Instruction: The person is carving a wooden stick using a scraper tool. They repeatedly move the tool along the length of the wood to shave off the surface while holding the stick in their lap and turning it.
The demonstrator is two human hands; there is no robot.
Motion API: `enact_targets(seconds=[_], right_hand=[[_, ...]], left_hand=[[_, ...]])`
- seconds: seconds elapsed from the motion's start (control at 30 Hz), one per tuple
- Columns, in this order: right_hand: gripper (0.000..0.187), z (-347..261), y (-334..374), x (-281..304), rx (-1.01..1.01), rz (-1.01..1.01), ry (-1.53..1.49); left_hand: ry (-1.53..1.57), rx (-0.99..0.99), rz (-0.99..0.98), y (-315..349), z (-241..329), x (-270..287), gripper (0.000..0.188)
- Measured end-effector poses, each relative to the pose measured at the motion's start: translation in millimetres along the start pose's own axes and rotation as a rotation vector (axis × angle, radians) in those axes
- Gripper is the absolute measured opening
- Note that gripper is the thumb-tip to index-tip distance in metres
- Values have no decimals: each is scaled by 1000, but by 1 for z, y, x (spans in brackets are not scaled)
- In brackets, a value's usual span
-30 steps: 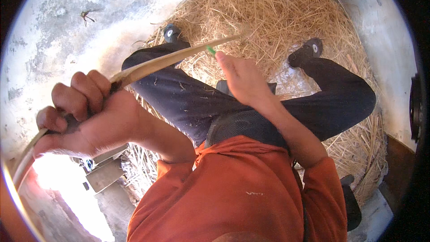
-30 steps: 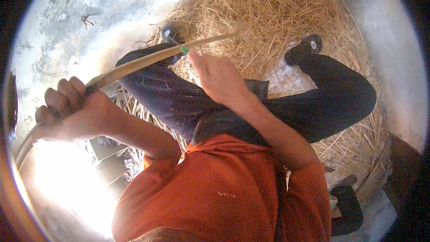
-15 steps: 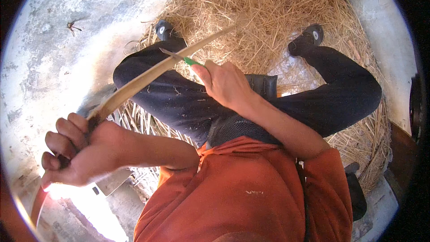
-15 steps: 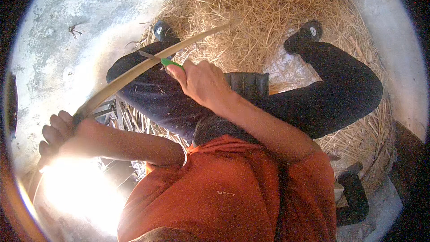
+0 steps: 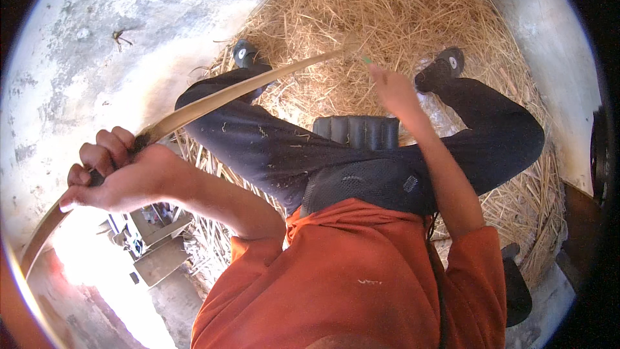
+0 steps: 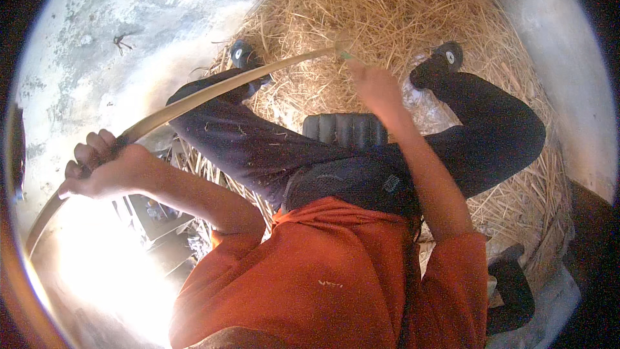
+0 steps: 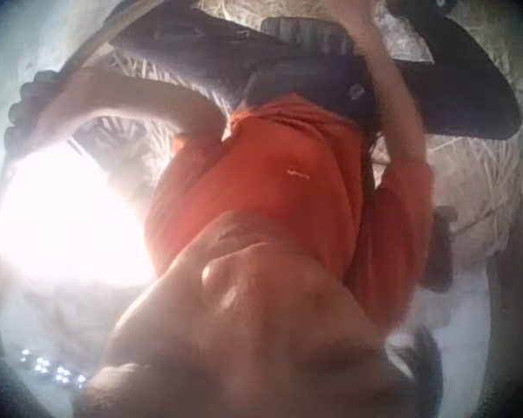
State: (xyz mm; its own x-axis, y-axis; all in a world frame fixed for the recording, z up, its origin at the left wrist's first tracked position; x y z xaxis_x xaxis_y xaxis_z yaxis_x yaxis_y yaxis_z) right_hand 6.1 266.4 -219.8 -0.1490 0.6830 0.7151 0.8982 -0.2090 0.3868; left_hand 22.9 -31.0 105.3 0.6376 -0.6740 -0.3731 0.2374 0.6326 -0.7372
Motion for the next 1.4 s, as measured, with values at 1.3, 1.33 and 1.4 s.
enact_targets(seconds=[1.3, 1.33, 1.4], right_hand=[[56, -18, -88, -90, 136, -89, 71], [55, -14, -89, -89, 123, -74, 112], [50, 11, -96, -108, 103, -50, 215]], left_hand=[[-69, -150, -248, -1, -3, -19, 41], [-72, -154, -260, -2, -2, -17, 41], [-68, -154, -288, -5, -5, -16, 41]])
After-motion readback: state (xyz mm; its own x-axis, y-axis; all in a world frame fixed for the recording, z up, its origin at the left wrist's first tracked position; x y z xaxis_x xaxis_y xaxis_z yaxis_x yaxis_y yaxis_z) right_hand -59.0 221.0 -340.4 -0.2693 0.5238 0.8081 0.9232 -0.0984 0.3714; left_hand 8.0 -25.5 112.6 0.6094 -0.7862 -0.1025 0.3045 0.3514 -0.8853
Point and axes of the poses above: each hand's wrist, its own y-axis away from the middle knuckle, its own x-axis out of the back of the hand, z = x × y, the point moved 6 cm from there along -y, towards the middle knuckle, and after that the axes turned 5 degrees about -x, right-handed, at the moved point
